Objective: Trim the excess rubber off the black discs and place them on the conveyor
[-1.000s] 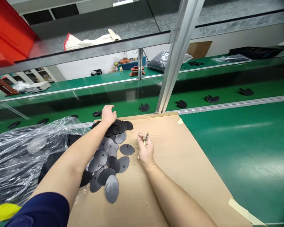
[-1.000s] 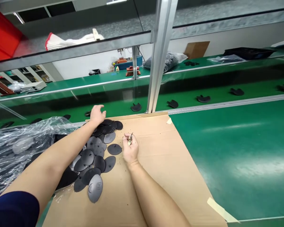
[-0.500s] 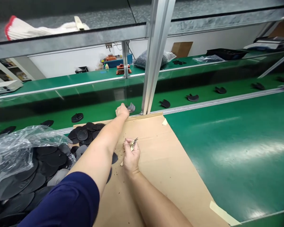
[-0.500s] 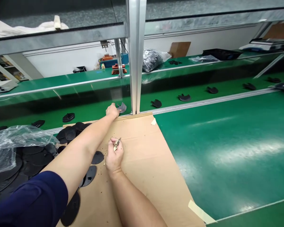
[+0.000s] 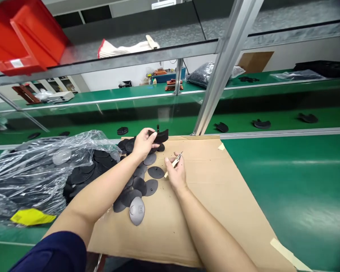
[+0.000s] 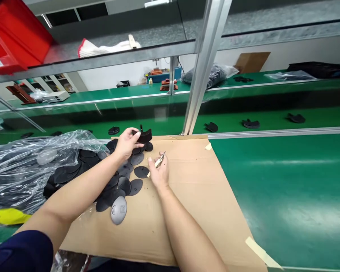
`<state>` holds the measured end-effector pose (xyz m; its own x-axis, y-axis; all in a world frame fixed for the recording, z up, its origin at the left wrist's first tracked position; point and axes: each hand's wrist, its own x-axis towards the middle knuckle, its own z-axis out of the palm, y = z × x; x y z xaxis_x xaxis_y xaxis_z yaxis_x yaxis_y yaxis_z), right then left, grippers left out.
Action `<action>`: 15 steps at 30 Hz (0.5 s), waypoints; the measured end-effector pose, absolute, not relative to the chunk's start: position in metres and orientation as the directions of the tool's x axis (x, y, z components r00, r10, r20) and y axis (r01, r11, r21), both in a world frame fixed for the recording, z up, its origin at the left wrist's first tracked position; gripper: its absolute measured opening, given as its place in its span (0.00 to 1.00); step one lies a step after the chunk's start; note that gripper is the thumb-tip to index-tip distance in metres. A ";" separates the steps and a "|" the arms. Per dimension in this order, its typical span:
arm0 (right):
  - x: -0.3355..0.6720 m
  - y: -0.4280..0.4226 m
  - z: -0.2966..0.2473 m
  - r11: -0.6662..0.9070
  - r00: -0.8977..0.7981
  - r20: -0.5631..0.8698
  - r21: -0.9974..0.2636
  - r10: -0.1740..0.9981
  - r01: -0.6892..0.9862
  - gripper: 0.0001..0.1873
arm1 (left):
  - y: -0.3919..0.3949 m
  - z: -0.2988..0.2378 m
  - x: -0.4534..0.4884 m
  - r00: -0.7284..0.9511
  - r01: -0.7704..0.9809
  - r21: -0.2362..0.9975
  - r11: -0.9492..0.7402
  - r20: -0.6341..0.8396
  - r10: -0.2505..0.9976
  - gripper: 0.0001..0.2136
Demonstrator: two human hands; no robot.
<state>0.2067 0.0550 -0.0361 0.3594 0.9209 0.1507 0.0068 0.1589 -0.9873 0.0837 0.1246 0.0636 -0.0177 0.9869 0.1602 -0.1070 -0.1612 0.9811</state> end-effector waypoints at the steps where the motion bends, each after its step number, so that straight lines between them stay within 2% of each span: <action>1: 0.207 0.055 -0.036 0.166 0.349 0.160 -0.986 0.923 0.013 0.34 | 0.106 0.065 0.070 -0.025 -0.152 0.981 -0.123 0.121 0.992 0.12; 4: 0.208 0.053 -0.033 0.174 0.328 0.182 -0.983 0.927 0.056 0.35 | 0.060 0.060 0.035 0.086 -0.226 0.969 0.098 -0.081 0.993 0.17; 6: 0.207 0.050 -0.030 0.219 0.276 0.246 -0.968 0.929 0.124 0.34 | 0.041 0.049 0.019 0.147 -0.257 0.946 0.195 -0.161 0.976 0.21; 8: 0.205 0.045 -0.027 0.294 0.178 0.332 -0.932 0.926 0.212 0.32 | 0.031 0.034 0.009 0.161 -0.291 0.934 0.209 -0.168 0.973 0.23; 10: 0.204 0.040 -0.025 0.368 0.063 0.401 -0.885 0.914 0.286 0.30 | 0.027 0.021 0.005 0.144 -0.333 0.923 0.194 -0.153 0.978 0.21; 15: 0.202 0.031 -0.023 0.469 -0.144 0.452 -0.783 0.880 0.408 0.27 | 0.022 0.008 0.003 0.161 -0.488 0.853 0.184 -0.119 0.980 0.14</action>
